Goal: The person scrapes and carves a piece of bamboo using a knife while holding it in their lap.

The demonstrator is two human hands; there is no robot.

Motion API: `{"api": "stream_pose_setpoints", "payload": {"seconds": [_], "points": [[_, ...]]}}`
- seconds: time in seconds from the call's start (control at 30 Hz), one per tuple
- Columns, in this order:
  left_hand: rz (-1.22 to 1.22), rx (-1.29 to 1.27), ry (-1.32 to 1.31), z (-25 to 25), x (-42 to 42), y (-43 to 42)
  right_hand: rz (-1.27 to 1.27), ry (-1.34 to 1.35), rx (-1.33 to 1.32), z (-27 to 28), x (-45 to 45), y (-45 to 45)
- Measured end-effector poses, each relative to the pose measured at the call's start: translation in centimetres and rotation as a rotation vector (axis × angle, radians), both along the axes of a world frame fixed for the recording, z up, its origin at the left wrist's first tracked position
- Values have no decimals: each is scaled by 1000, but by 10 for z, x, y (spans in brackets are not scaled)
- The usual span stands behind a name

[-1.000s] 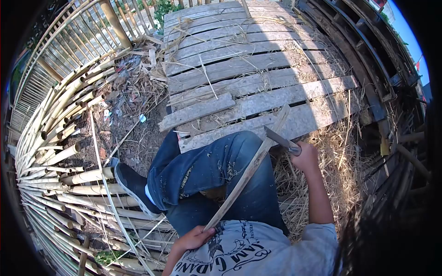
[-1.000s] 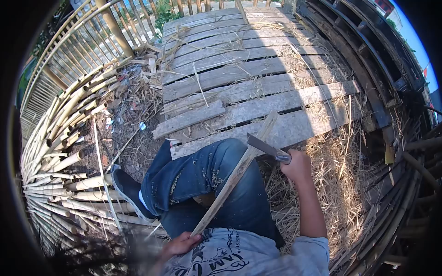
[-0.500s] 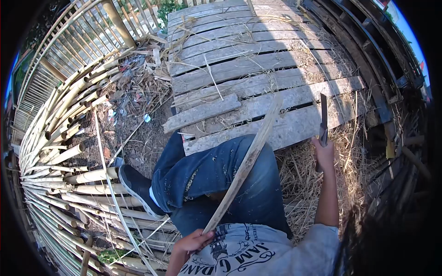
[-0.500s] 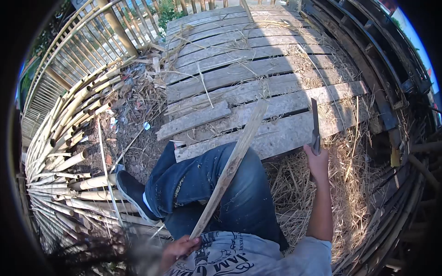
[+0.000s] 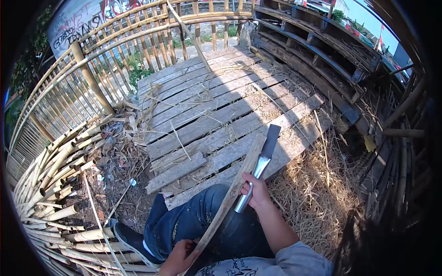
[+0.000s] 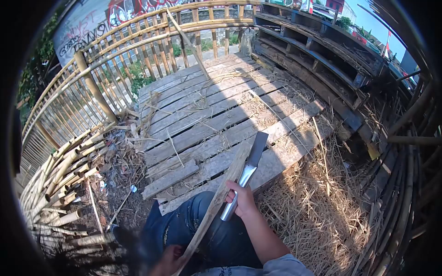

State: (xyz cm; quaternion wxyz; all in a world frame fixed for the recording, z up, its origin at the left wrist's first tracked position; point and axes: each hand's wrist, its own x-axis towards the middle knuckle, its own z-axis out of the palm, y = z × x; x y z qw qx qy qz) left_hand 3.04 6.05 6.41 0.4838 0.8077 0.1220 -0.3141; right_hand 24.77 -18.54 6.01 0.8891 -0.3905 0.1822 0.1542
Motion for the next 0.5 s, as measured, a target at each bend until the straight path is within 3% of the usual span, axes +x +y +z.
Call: {"api": "stream_pose_setpoints", "payload": {"seconds": [0.07,0.13,0.27,0.37,0.5], "points": [[38,-71,2,-17,-19,10,19,25,-15,1,-2,8],[-68,-362,-93,30,-17,14,95,22,-2,-9,-3,10],[-578,-964,-556,112,-6,-15,131,9,-69,-15,-7,13],[-714,-1009,-721,136,3,-48,102,-25,-74,-19,-8,13],[-716,-932,-844,140,1,-72,41,23,-134,-9,-10,19]]}}
